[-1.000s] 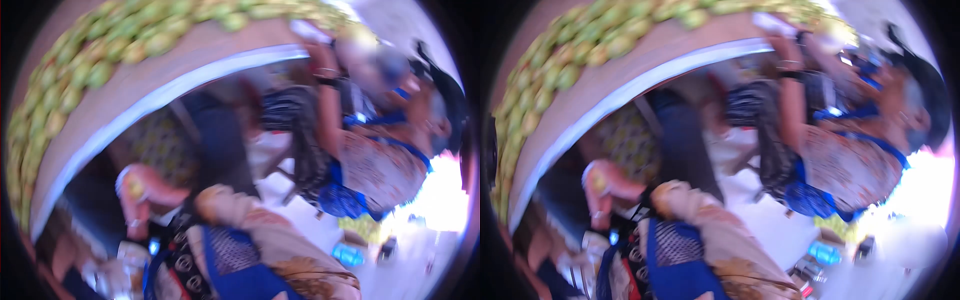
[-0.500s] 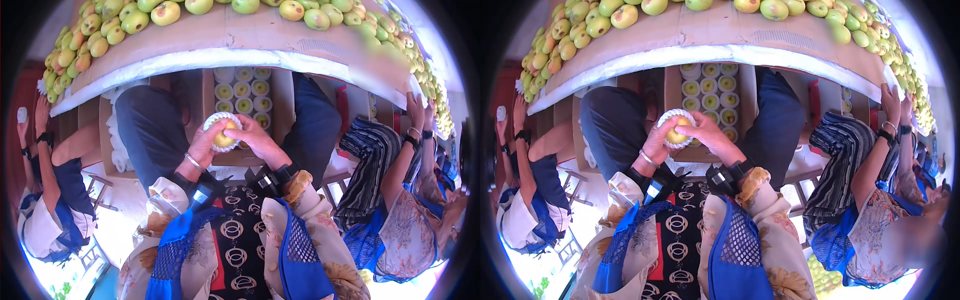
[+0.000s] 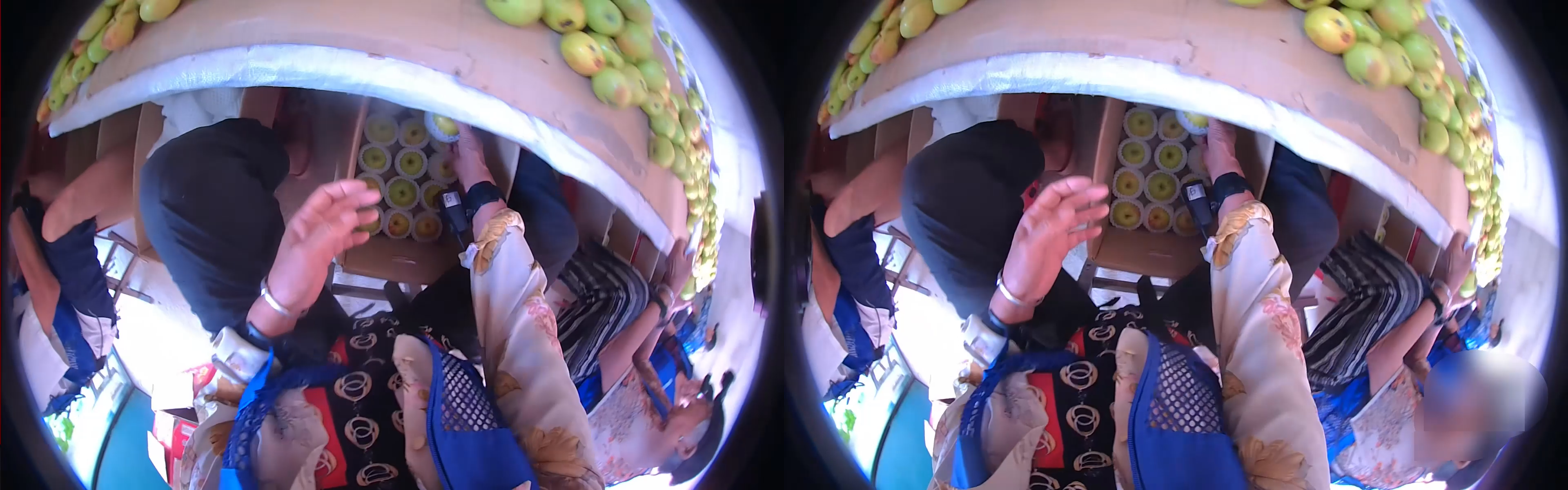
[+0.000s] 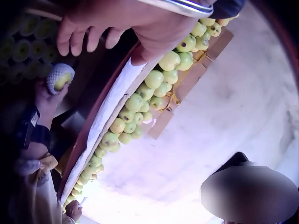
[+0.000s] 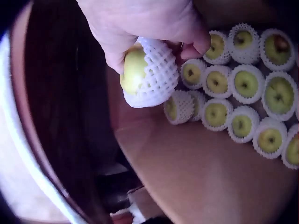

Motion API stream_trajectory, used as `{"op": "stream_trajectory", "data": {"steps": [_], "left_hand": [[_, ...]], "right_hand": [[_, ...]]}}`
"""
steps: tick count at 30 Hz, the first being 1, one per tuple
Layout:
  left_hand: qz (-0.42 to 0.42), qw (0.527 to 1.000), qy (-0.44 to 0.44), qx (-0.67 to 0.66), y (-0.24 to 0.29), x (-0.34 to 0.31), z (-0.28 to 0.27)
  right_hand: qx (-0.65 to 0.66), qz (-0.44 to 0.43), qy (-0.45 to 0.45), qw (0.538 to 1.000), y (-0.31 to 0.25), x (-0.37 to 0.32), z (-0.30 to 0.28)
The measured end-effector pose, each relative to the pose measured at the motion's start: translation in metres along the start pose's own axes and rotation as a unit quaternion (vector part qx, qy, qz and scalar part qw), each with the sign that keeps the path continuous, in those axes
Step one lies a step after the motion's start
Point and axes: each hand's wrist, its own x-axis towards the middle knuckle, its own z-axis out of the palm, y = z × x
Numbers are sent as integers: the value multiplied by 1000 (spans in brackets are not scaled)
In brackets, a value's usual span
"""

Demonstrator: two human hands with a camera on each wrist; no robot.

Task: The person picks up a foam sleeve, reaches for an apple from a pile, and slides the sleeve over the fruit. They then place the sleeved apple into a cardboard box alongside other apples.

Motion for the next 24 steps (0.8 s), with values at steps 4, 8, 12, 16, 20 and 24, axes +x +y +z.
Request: {"op": "stream_trajectory", "data": {"steps": [4, 8, 12, 16, 20, 24], "left_hand": [[-40, 999, 26, -2, 1, 3, 0], [-10, 1000, 12, -5, 4, 10, -1], [-32, 999, 18, -8, 5, 13, -5], [-50, 998, 18, -19, 5, 13, -1], [-63, 998, 18, -24, 8, 15, 1], [-64, 998, 2, -10, 6, 15, -1]], "right_hand": [[5, -10, 23, 1000, 12, 60, 9], [0, -13, 44, 999, 8, 93, 17], [-4, -16, 57, 998, 5, 109, 20], [-14, -18, 62, 998, 4, 118, 22], [-22, -20, 62, 998, -1, 121, 24], [-26, -20, 61, 998, -2, 124, 29]]}}
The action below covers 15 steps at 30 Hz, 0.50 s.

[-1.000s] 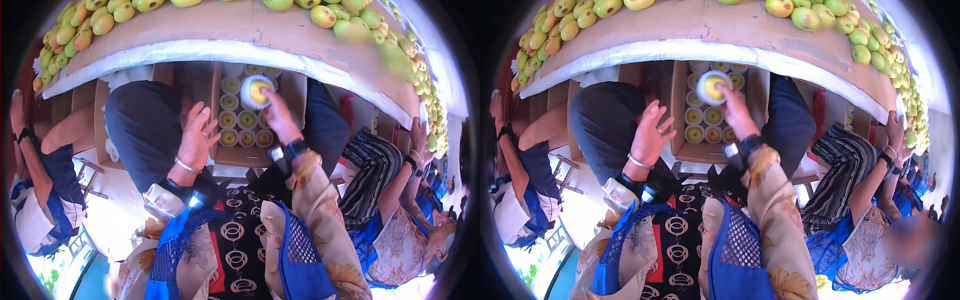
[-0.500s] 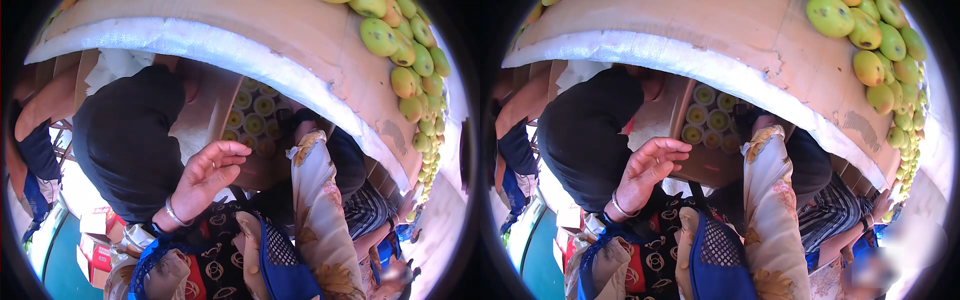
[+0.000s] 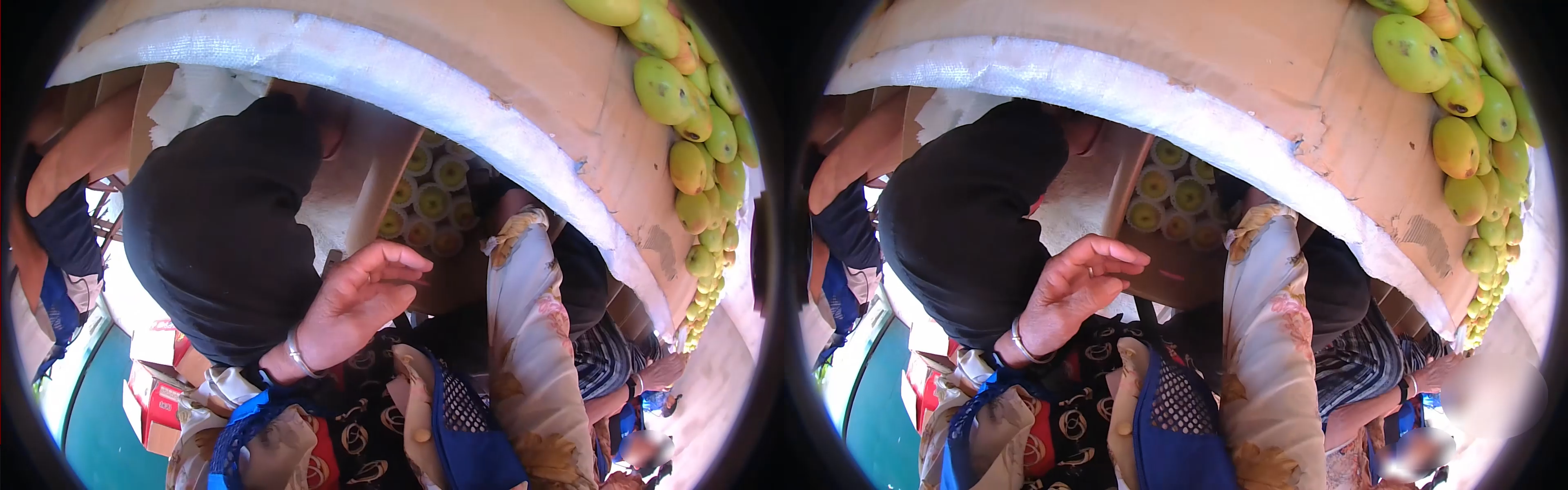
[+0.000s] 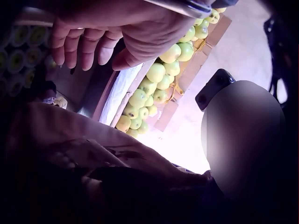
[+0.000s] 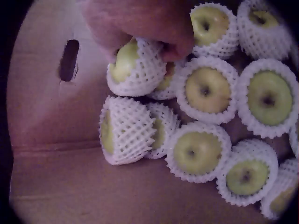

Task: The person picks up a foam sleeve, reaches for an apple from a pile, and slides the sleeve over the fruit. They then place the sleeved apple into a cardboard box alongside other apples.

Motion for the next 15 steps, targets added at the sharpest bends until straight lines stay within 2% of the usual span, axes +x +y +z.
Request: {"op": "stream_trajectory", "data": {"steps": [10, 15], "left_hand": [[8, 1000, 8, 9, -4, 5, 6], [39, 998, 14, 41, -11, 0, 6]], "right_hand": [[-18, -14, -18, 1000, -12, -1, 8], [-66, -24, -51, 996, -23, -47, 0]]}}
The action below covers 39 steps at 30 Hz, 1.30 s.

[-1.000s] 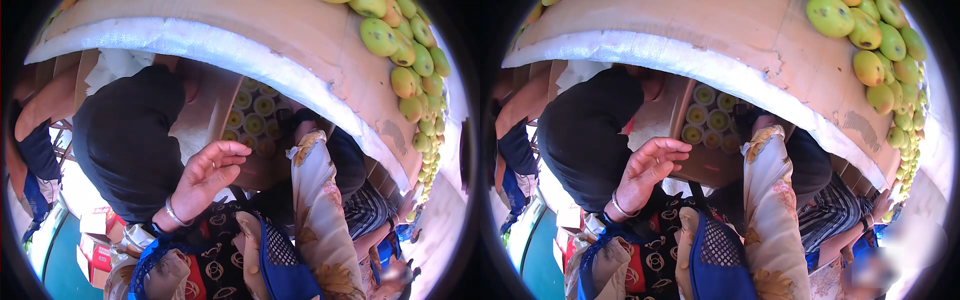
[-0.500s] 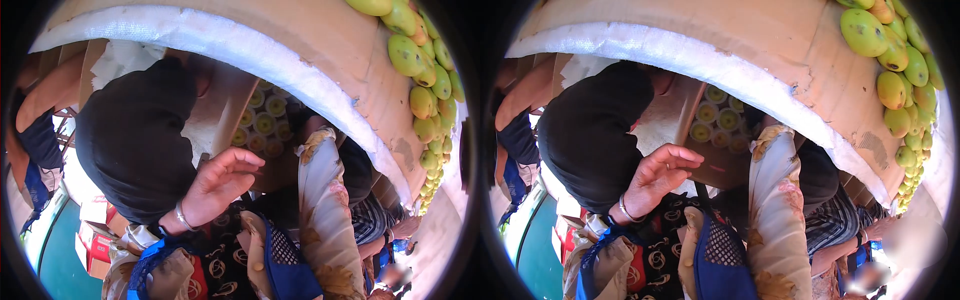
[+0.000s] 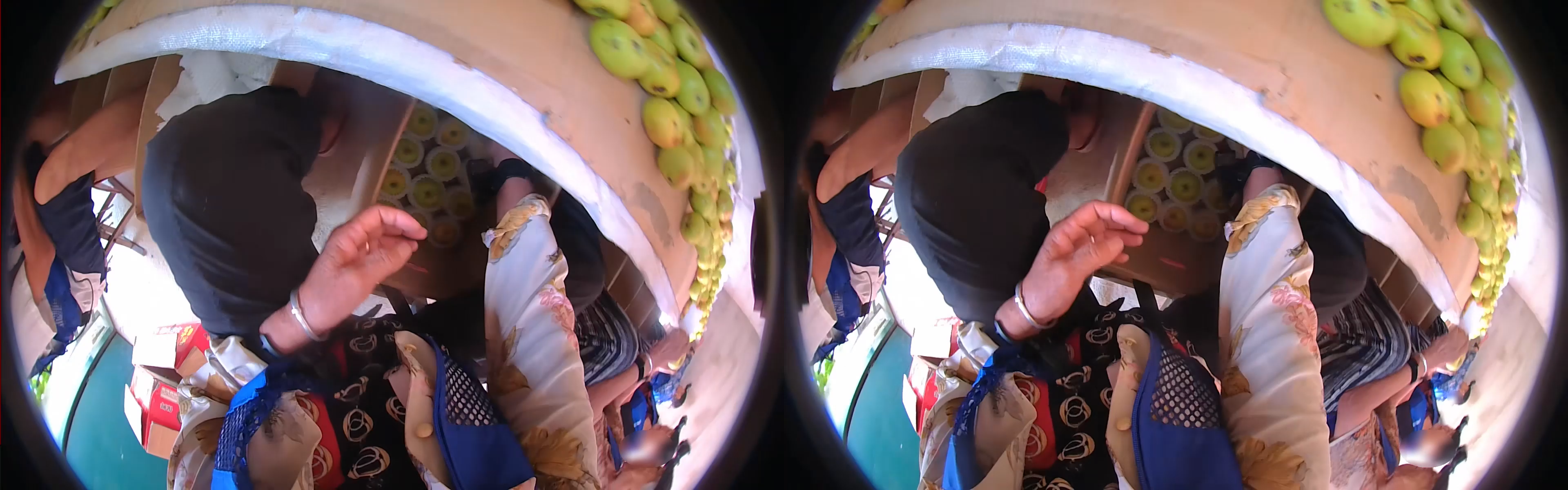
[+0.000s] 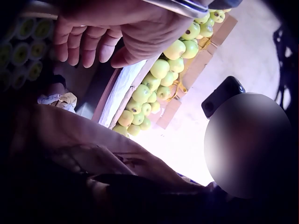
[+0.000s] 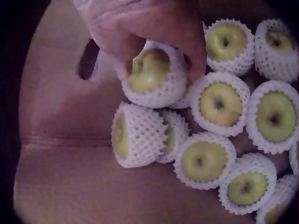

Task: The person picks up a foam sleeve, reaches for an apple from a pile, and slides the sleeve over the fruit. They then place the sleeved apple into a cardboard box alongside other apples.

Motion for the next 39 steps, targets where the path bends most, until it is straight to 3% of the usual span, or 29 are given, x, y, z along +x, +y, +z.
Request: {"op": "stream_trajectory", "data": {"steps": [4, 5, 7, 8, 10, 12, 14, 17, 20, 21, 22, 23, 24, 26, 28, 29, 31, 32, 35, 36, 39], "left_hand": [[-17, 1000, -9, 2, 1, -12, -1], [-11, 1000, -22, -18, 6, -17, 0], [-8, 997, -49, -61, 15, -31, 0], [31, 995, -78, -54, 26, -40, -1], [128, 987, -93, -31, 45, -60, -17], [222, 961, -120, -115, 62, -75, -45], [263, 952, -38, -153, 67, -84, -88], [203, 926, 197, -250, 46, -83, -154], [137, 904, 237, -330, 0, -89, -226], [123, 894, 242, -358, -12, -100, -249], [157, 895, 257, -330, -21, -110, -259], [187, 895, 269, -302, -33, -116, -269], [177, 887, 330, -272, -33, -123, -268], [173, 877, 408, -188, -32, -128, -263], [181, 871, 451, -75, -34, -132, -255], [188, 877, 439, 57, -42, -127, -266], [195, 841, 395, 315, -53, -117, -286], [179, 845, 374, 337, -55, -113, -281], [152, 745, 419, 497, -50, -101, -268], [146, 735, 453, 482, -45, -97, -267], [219, 666, 464, 542, -36, -79, -288]], "right_hand": [[-147, -3, -58, 988, 8, -78, -19], [-285, -74, -156, 943, 34, -78, -36], [-315, -65, -289, 902, 70, -104, -56], [-205, 14, -329, 922, 81, -144, -50], [-324, 80, -352, 874, 63, -213, -27], [-405, -77, -419, 809, 85, -242, -19], [-451, -106, -411, 785, 95, -263, -8], [-479, -107, -455, 743, 91, -274, -11], [-513, -82, -502, 691, 98, -254, -20], [-522, -71, -443, 726, 46, -290, -23], [-489, -81, -455, 739, 56, -278, -20], [-442, -8, -430, 787, 64, -267, -23], [-396, 65, -394, 827, 49, -270, -20], [-270, 87, -314, 906, 80, -241, -31], [-212, 130, -280, 927, 86, -228, -40], [-183, 150, -261, 936, 87, -221, -43], [-151, 139, -283, 937, 103, -200, -54], [-134, 133, -278, 942, 100, -204, -56], [-109, 108, -277, 949, 94, -211, -54], [-104, 100, -278, 950, 79, -228, -45], [-100, 135, -243, 956, 101, -199, -73]]}}
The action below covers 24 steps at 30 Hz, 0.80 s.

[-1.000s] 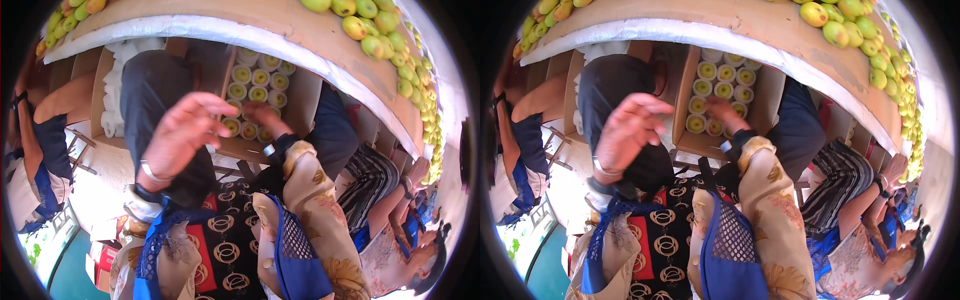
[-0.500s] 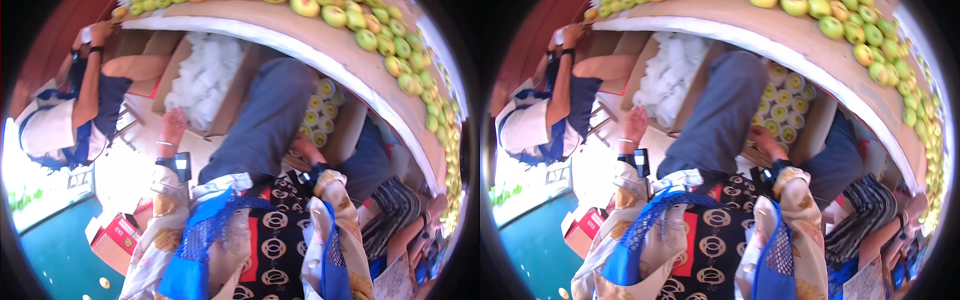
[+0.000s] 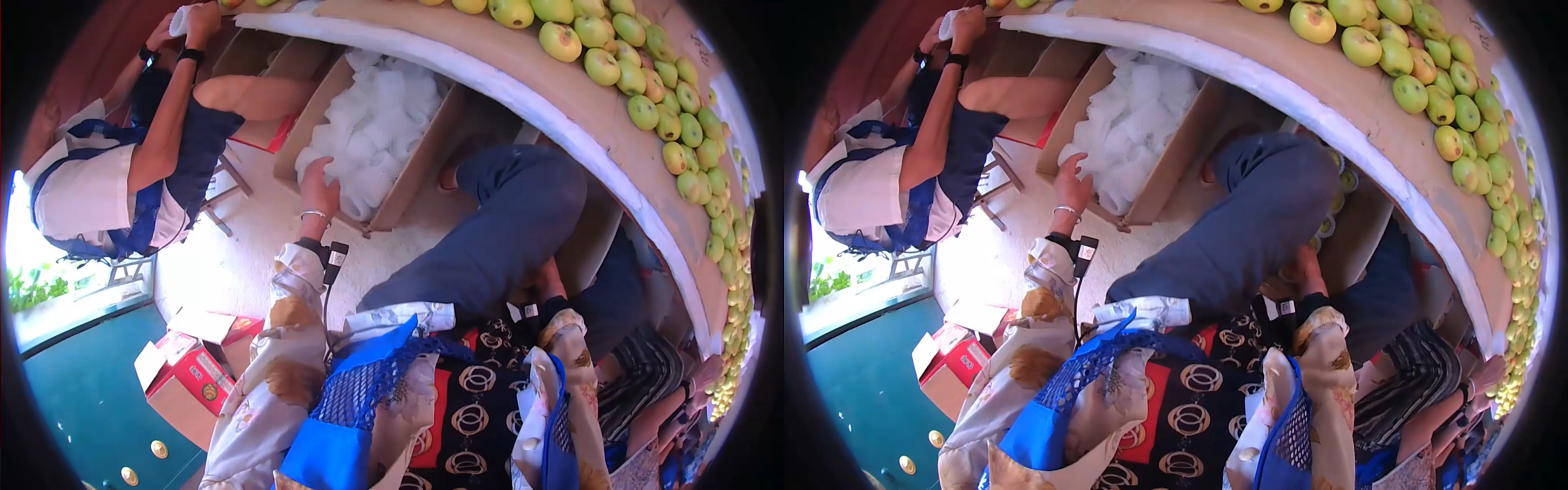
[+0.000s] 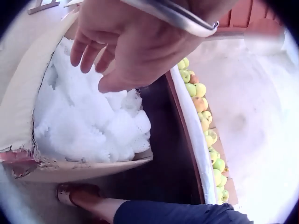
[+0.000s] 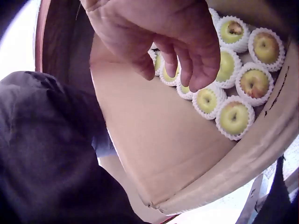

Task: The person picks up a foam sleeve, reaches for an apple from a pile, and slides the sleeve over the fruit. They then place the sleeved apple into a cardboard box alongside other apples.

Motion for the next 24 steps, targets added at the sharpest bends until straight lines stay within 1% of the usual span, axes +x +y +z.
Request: {"op": "stream_trajectory", "data": {"steps": [3, 6, 9, 10, 12, 13, 16, 18, 19, 20, 21, 23, 24], "left_hand": [[49, 998, -1, -42, 32, 38, -1], [178, 984, 18, 3, 55, 86, 28], [179, 982, 51, 20, 89, 127, 52], [105, 994, 24, 14, 98, 136, 60], [-44, 999, -33, 3, 112, 152, 70], [-62, 996, -2, 66, 114, 158, 79], [-135, 990, 9, -33, 94, 171, 106], [-68, 995, 58, -53, 76, 171, 118], [-35, 994, 84, -63, 75, 169, 114], [-35, 990, 91, -103, 71, 166, 107], [-34, 984, 99, -143, 73, 160, 91], [-44, 963, 100, -244, 72, 148, 66], [-54, 947, 95, -303, 68, 142, 53]], "right_hand": [[3, 4, 9, 1000, 9, 2, -16], [6, -3, 5, 1000, 21, 4, -28], [12, -11, 1, 1000, 32, 7, -40], [14, -17, -1, 1000, 36, 8, -44], [19, -28, -7, 999, 43, 11, -52], [20, -35, -11, 999, 47, 13, -57], [28, -60, -21, 998, 58, 19, -68], [31, -84, -26, 996, 66, 24, -77], [33, -100, -25, 994, 66, 25, -75], [35, -121, -25, 992, 65, 26, -73], [35, -149, -12, 988, 53, 20, -54], [29, -205, 15, 978, 17, 1, -18], [55, -210, 24, 976, -1, -10, -4]]}}
